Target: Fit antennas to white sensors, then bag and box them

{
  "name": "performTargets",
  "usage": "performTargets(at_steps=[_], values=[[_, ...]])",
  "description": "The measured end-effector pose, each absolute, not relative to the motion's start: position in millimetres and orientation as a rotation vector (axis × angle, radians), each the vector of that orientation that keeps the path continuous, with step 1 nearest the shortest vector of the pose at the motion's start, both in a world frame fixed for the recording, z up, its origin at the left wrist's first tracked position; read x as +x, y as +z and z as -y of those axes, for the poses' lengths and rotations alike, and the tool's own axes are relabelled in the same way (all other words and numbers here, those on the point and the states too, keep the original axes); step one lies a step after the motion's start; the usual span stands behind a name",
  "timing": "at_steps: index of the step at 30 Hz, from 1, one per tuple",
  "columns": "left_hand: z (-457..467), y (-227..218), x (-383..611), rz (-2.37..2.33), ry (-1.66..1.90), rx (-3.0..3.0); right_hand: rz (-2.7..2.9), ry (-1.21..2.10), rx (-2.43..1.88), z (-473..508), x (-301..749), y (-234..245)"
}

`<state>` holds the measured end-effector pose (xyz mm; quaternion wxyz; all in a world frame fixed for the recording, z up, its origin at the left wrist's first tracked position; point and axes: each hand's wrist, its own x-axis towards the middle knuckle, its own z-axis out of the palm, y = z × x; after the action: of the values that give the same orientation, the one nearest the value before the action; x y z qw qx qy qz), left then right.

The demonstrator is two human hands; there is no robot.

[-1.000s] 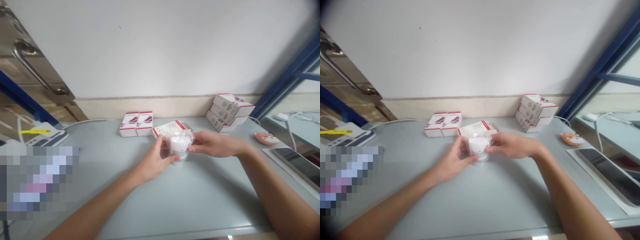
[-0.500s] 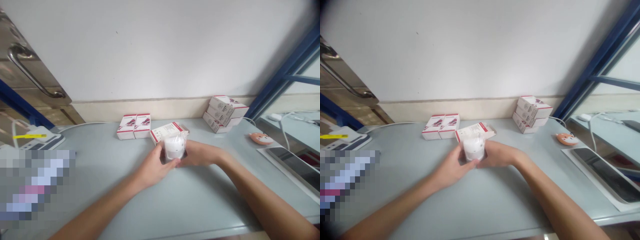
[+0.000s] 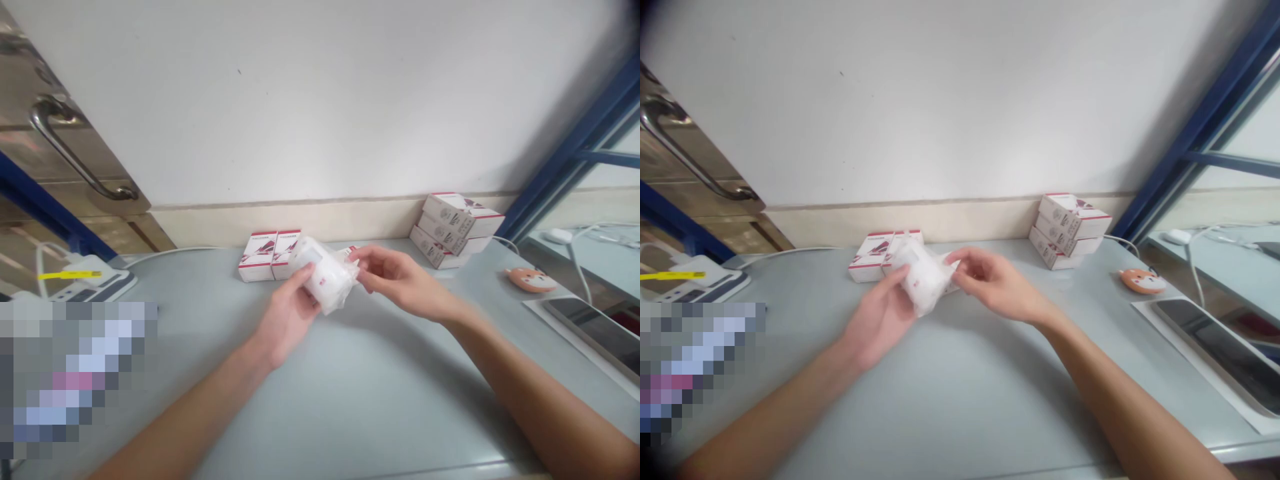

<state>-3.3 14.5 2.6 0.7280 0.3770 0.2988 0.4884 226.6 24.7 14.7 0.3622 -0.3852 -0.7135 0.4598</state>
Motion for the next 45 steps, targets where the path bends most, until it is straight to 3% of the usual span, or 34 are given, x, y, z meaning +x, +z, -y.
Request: performTargets(at_steps=[6, 14, 20, 45], values=[[-19, -4, -4, -0.632, 1.041, 0.742, 1.706, 1.262, -0.962, -23, 214, 5], [-21, 2, -5, -0.674, 1.15, 0.607, 1.581, 1.104, -1.024, -26, 216, 8], [-19, 0, -6, -0.659, 1.096, 0.547, 1.677, 1.28, -0.967, -25, 205, 1], [-19, 5, -6, -0.624, 1.197, 0.61, 1.52, 1.089, -1.05, -25, 202, 1]])
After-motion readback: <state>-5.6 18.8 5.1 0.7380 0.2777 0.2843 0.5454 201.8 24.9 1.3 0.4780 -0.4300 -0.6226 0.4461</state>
